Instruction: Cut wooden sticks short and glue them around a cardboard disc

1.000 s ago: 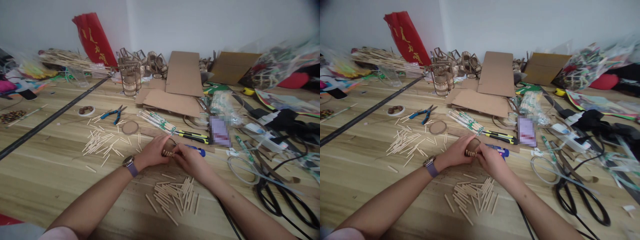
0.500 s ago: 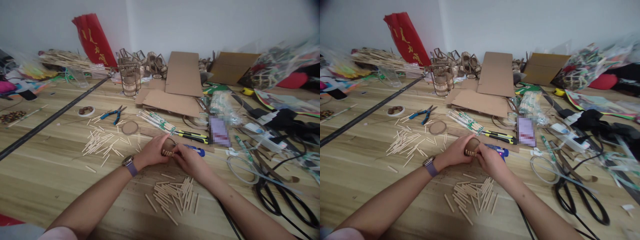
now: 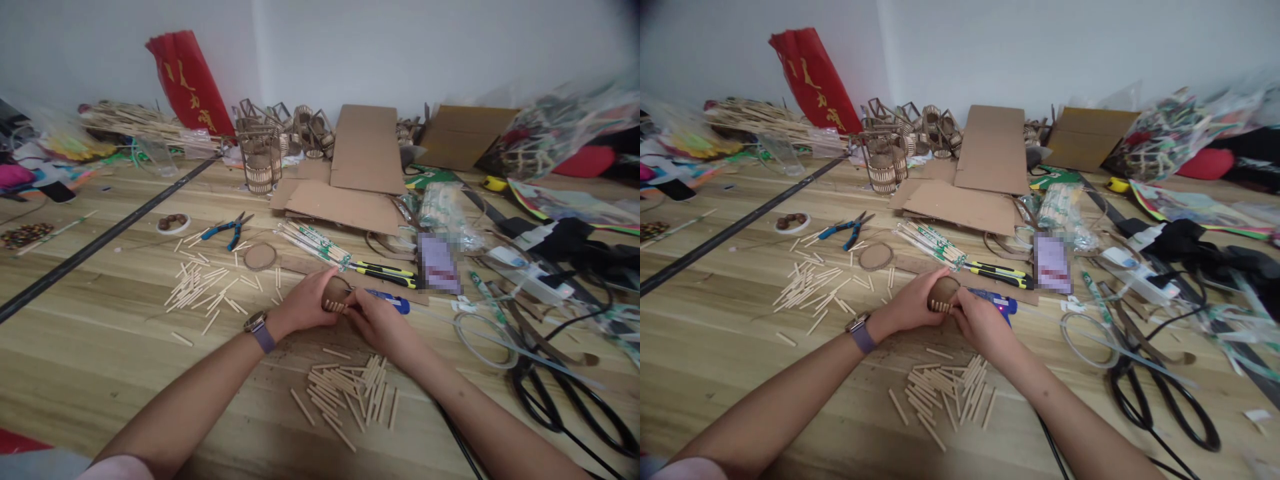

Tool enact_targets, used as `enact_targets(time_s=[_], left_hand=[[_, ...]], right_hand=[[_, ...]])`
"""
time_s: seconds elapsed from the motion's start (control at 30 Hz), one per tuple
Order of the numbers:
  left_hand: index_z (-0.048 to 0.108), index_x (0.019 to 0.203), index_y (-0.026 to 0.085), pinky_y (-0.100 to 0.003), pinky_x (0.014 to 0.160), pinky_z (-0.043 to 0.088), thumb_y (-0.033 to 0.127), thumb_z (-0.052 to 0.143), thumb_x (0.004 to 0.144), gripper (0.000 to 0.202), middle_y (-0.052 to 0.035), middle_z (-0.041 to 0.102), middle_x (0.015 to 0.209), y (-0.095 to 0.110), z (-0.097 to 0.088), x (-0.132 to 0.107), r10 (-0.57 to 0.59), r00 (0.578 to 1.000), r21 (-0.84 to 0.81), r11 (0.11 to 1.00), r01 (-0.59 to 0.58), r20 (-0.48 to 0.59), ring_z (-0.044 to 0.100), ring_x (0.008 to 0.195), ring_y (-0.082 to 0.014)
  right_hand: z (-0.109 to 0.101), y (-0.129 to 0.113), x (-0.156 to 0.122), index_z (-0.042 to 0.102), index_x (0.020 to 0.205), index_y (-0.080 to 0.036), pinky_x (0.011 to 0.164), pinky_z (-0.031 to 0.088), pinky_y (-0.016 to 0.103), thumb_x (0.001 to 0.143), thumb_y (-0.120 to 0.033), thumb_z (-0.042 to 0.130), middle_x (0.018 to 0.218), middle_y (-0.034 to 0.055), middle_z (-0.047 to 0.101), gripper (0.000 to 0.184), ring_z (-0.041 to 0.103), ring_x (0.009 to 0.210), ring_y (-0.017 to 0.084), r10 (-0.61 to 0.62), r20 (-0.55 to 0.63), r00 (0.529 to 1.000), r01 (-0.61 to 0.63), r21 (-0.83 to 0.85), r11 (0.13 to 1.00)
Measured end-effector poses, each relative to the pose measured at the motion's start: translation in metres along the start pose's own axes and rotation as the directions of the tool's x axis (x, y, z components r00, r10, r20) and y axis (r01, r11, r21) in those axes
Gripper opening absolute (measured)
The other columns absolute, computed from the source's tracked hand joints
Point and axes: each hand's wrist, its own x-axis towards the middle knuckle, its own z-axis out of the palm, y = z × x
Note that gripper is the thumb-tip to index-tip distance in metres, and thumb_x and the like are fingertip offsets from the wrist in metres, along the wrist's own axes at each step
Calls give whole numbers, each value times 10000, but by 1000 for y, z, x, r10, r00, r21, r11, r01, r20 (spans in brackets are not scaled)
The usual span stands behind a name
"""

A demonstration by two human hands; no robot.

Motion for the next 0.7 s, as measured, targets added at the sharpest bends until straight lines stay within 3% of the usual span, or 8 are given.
enact_targets(time_s=[0.23,0.4,0.57,0.63,0.7], left_hand=[[336,1385,179,-493,1069,366,201,691,618,845,-150,477,1387,-1,-1,0,39,999,17,999,-40,25,443,1283,-318],[339,1384,132,-491,1087,348,174,672,622,832,-172,476,1377,-1,0,-1,75,996,53,996,-77,48,426,1289,-313],[330,1393,164,-498,1104,327,194,673,660,810,-156,451,1404,-2,0,-2,102,993,43,994,-105,63,402,1312,-299],[327,1397,159,-490,1123,305,198,681,665,814,-160,431,1422,-1,-1,-2,95,993,50,994,-99,72,379,1334,-293],[321,1400,137,-480,1144,274,222,702,670,828,-176,393,1450,1,-2,-2,79,993,69,994,-85,83,336,1365,-293]], right_hand=[[1,2,0,551,862,-196,635,442,263,849,-111,502,808,54,694,99,654,737,196,6,-2,1000,-6,-16,1000],[1,0,0,589,875,-181,664,451,266,842,-118,512,835,58,697,105,651,766,193,-6,0,1000,6,-18,1000],[-23,-10,-3,576,1171,-173,648,449,259,837,-168,511,834,41,698,340,638,726,180,-47,-74,996,47,-3,999],[-40,-11,-8,631,1054,-189,606,431,250,874,-237,474,778,35,701,244,622,643,168,13,-102,995,-17,-39,999],[-54,-6,-15,639,767,-202,540,386,248,903,-324,441,627,25,667,269,595,545,164,171,-64,983,-179,-146,973]])
